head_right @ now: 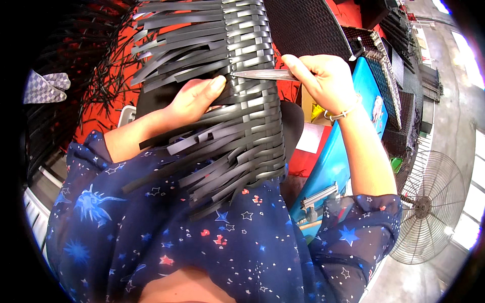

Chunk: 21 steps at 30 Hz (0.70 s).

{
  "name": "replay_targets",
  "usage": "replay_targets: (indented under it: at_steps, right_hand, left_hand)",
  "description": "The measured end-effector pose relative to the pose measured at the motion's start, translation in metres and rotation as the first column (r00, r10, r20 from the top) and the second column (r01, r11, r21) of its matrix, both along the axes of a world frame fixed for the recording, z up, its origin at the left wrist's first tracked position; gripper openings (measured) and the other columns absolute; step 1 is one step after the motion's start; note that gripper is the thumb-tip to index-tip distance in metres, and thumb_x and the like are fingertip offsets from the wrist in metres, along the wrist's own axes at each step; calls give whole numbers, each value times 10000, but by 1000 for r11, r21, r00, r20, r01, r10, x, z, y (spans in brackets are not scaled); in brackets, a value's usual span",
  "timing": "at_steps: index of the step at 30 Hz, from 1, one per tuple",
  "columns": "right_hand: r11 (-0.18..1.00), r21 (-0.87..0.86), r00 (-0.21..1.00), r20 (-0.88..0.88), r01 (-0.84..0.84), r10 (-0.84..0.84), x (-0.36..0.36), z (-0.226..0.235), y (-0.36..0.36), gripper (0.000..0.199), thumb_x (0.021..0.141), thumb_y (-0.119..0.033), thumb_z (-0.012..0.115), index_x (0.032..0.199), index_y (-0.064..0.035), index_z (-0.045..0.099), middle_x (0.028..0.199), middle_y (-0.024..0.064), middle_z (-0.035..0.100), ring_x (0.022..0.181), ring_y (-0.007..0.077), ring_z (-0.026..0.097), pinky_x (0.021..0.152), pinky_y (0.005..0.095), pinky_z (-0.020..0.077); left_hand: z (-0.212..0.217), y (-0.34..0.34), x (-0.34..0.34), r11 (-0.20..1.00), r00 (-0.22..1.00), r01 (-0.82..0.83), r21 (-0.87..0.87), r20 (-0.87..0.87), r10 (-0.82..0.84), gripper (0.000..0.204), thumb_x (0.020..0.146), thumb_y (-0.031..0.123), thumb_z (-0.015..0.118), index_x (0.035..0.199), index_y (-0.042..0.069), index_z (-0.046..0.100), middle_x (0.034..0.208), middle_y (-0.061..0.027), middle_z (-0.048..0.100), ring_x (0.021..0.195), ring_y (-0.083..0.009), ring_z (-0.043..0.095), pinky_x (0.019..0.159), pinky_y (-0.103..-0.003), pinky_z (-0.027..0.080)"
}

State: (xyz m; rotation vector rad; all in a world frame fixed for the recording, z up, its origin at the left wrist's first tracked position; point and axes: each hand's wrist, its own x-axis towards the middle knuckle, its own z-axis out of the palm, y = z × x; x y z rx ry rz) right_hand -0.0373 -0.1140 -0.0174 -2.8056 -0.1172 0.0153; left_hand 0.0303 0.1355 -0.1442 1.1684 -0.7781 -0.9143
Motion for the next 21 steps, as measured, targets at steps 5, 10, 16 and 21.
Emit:
replay_targets:
  at_steps: [5, 10, 16, 21]
  right_hand:
    - [990, 103, 995, 37, 91, -96, -1, -5, -5, 497, 954, -360, 649, 602, -12, 610, 499, 98, 431, 435, 186, 432, 457, 331, 368]
    - [815, 305, 867, -80, 492, -493, -21, -72, -2, 239, 973, -263, 599, 947, -39, 678, 620, 149, 548, 520, 202, 546, 505, 318, 423]
    - [679, 361, 731, -11, 639, -682, -38, -58, -19, 624, 1037, -436, 464, 568, -34, 552, 534, -12, 500, 512, 89, 469, 544, 268, 399]
    - [972, -213, 984, 167, 98, -63, -24, 12, 1, 389, 952, -251, 651, 648, -13, 607, 548, 123, 516, 473, 229, 534, 474, 339, 389]
  left_hand:
    - [4, -6, -8, 998, 977, -37, -46, -211, 27, 506, 1065, 469, 376, 1015, 33, 629, 797, 46, 519, 743, -54, 420, 701, -240, 411]
    - [-15, -3, 7, 996, 995, 67, 61, -76, -62, 452, 1068, 445, 391, 972, 52, 592, 796, 42, 486, 739, -56, 413, 711, -247, 425]
    - [-23, 0, -1, 997, 999, -30, 66, 42, 27, 391, 1075, 373, 406, 985, 22, 551, 671, -24, 377, 671, -117, 383, 682, -303, 481]
    - [-23, -1, -3, 999, 999, -41, 11, 20, 41, 417, 1074, 386, 394, 987, 11, 554, 693, -46, 402, 661, -145, 388, 659, -318, 459]
